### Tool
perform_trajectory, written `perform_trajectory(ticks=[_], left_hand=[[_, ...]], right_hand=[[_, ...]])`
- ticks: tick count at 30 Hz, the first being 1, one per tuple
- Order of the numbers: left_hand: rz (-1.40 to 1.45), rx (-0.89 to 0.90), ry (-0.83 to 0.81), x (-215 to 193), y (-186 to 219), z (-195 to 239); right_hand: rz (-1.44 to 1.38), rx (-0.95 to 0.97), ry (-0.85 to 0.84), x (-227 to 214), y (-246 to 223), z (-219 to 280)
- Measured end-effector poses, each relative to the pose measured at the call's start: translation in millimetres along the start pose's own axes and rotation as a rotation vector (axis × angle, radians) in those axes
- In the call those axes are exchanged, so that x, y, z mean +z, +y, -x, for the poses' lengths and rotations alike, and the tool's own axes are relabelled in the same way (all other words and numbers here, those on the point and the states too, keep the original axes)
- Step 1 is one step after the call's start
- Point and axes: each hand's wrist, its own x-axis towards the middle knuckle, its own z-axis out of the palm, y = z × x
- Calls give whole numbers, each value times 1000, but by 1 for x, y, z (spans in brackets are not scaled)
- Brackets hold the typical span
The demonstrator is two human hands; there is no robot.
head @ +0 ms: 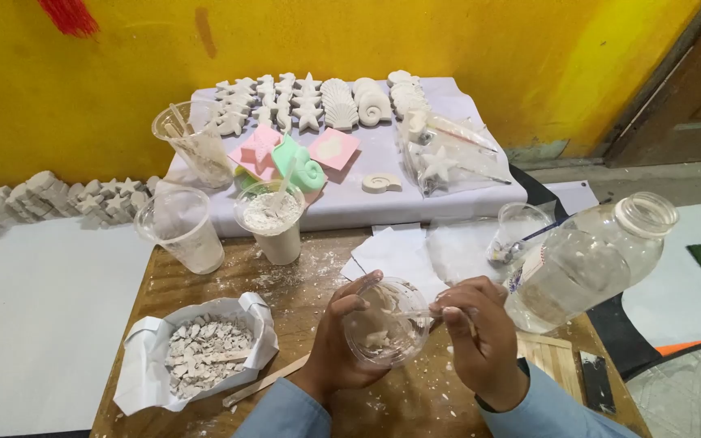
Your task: Mixing casting powder with water in a cup and pouring the mixture into a star-shaped mold.
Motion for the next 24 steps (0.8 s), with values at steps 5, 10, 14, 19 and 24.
perform_trajectory(ticks=[5,10,14,19,24], left_hand=[[-43,3,0,1,0,0],[-104,36,13,3,-6,4],[-86,34,26,4,-4,4],[-58,34,31,4,-4,3],[-37,30,43,4,-6,4]], right_hand=[[-20,-163,-22,-3,-5,-1],[216,-341,-246,14,-12,4],[366,-403,-233,23,-10,13],[516,-446,-155,21,-13,5],[489,-379,-175,21,-12,11]])
